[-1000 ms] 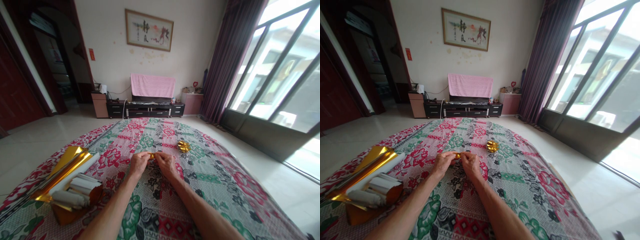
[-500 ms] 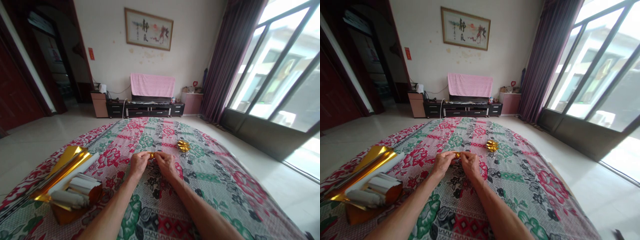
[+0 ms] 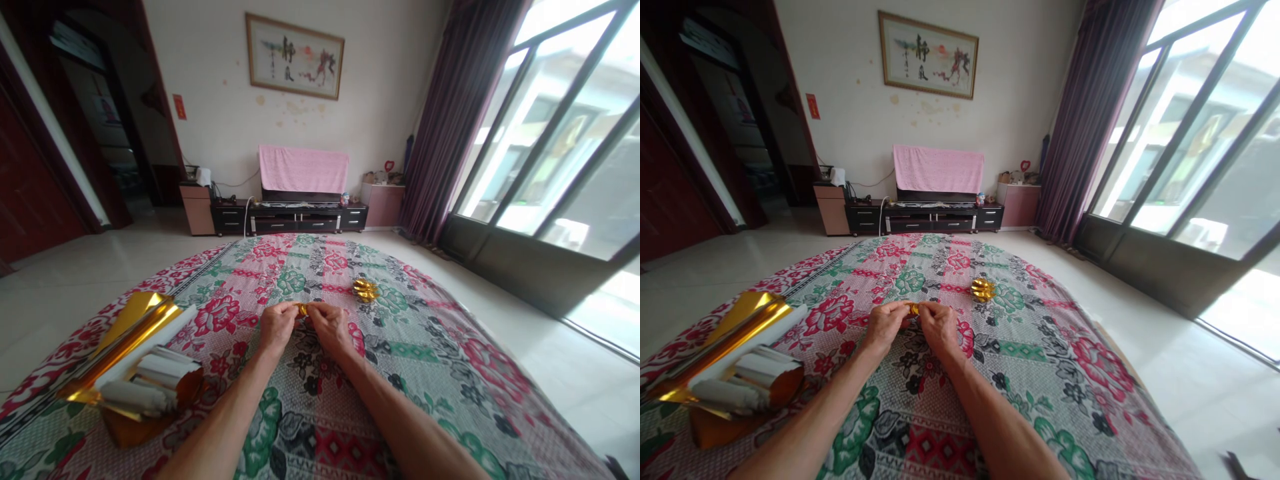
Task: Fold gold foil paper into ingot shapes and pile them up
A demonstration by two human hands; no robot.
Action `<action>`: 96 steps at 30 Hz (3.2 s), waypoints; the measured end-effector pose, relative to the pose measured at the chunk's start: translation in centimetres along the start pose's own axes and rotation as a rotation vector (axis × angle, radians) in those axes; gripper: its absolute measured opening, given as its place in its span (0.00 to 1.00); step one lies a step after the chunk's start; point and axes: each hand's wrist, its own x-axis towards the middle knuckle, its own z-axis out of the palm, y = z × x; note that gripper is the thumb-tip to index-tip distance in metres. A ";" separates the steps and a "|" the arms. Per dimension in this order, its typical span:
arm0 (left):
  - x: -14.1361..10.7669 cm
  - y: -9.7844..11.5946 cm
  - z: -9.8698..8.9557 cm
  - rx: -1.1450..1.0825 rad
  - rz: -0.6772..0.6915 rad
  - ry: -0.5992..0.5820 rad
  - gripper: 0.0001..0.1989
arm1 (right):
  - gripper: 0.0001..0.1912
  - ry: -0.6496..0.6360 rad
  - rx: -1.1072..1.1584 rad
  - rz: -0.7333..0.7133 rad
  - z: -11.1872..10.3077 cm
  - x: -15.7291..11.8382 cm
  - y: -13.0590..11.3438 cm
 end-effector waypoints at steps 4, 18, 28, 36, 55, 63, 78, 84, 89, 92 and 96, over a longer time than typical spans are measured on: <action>-0.2 1.0 -0.3 -0.064 -0.079 -0.066 0.10 | 0.16 0.006 -0.033 0.017 0.0 0.1 0.0; -0.5 2.5 -1.4 -0.308 -0.213 -0.188 0.13 | 0.17 0.024 0.127 0.078 0.2 0.2 0.2; -0.8 1.9 -1.4 -0.228 -0.083 -0.233 0.17 | 0.16 0.050 0.113 0.099 -0.1 0.3 -1.0; -0.6 2.0 -1.5 -0.305 -0.098 -0.147 0.16 | 0.19 0.068 0.512 0.165 -0.4 0.3 -0.4; -0.5 1.4 -1.2 -0.162 0.019 -0.209 0.18 | 0.12 0.063 0.226 -0.005 0.7 0.8 2.0; 0.5 0.2 -0.8 0.060 0.064 -0.169 0.26 | 0.15 0.093 0.100 -0.002 -0.3 1.1 2.1; 2.2 1.3 5.6 0.303 0.142 -0.196 0.13 | 0.16 0.241 0.106 0.051 -4.3 2.8 3.8; 1.2 0.7 11.3 0.288 0.164 -0.248 0.11 | 0.15 0.404 -0.131 0.103 -9.4 2.0 4.8; 0.7 1.2 12.8 0.473 0.207 -0.238 0.11 | 0.16 0.440 -0.266 0.164 -10.7 1.6 5.5; 0.7 1.7 13.0 0.569 0.239 -0.231 0.11 | 0.17 0.447 -0.311 0.205 -10.8 1.7 5.7; 0.7 2.2 13.5 0.678 0.243 -0.202 0.11 | 0.18 0.455 -0.317 0.262 -11.1 1.8 5.4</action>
